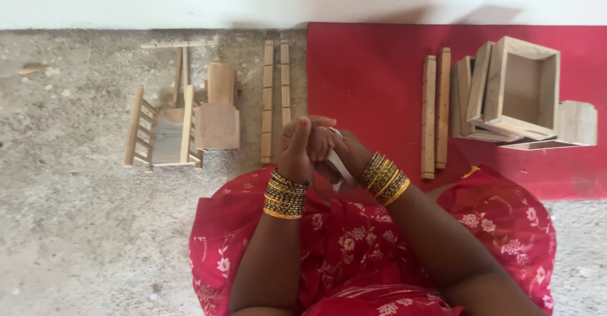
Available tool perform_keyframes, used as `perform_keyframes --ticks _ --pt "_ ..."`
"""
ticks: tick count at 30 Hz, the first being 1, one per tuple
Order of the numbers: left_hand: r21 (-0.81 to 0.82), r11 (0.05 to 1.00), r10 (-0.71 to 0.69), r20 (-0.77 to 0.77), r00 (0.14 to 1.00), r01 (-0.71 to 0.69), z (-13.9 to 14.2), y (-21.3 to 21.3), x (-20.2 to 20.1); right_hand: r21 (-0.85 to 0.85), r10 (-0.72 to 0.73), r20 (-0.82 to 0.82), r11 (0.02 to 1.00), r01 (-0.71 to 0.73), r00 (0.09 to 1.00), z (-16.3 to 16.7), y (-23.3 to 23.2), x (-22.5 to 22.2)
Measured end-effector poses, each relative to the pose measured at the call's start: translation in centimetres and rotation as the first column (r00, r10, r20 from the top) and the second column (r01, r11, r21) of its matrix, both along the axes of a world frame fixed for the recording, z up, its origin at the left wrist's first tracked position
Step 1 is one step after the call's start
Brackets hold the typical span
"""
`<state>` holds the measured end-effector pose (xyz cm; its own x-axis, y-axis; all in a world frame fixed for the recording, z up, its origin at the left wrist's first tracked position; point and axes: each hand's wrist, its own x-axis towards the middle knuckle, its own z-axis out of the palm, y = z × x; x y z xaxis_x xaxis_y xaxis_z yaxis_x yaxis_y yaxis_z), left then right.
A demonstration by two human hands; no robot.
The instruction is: The person sits on the floor and wipes various small wooden furniture pieces, including a rocking chair, a bed, and several boxes, using a cloth. The person wipes each item individually and places them aside after cleaning.
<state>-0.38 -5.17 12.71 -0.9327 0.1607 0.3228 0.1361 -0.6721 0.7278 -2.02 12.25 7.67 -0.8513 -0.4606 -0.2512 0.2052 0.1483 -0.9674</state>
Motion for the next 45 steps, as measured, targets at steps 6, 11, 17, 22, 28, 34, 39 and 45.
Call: perform_keyframes --ticks 6,11,17,22,28,34,39,45 --pt "0.097 0.993 0.062 0.042 0.997 -0.066 -0.4 -1.4 -0.2 0.065 -0.219 0.155 0.975 0.212 0.963 -3.5 3.1 2.8" --pt "0.108 0.989 0.092 0.065 0.994 -0.099 -0.1 -1.0 -0.5 0.155 -0.319 0.204 0.944 0.291 0.925 -4.0 5.2 2.1" --pt "0.073 0.995 0.059 0.047 0.997 -0.062 0.3 0.0 0.5 0.042 -0.238 -0.075 0.969 0.242 0.968 -2.4 0.1 2.4" --pt "-0.014 0.982 0.187 0.096 0.978 -0.186 -0.6 -0.9 0.1 0.315 -0.121 -0.446 0.906 0.282 0.887 -5.7 1.5 2.8" --pt "-0.053 0.795 0.562 0.439 0.701 -0.604 -1.1 -1.2 -1.9 0.331 -0.365 0.081 0.888 0.321 0.927 -9.6 6.0 2.6" --pt "-0.24 0.612 0.647 0.699 0.304 -0.753 -1.0 -2.5 -2.8 0.403 -0.388 0.15 0.864 0.303 0.909 -8.7 1.3 0.2" --pt "-0.255 0.581 0.697 0.647 0.31 -0.773 -1.9 -2.1 -3.3 0.157 -0.447 0.243 0.894 0.42 0.861 -6.4 -3.6 -3.4" --pt "-0.19 0.678 0.616 0.675 0.407 -0.71 -2.0 -1.6 -3.2 0.115 -0.374 0.145 0.926 0.36 0.916 -5.9 -6.3 -5.0"
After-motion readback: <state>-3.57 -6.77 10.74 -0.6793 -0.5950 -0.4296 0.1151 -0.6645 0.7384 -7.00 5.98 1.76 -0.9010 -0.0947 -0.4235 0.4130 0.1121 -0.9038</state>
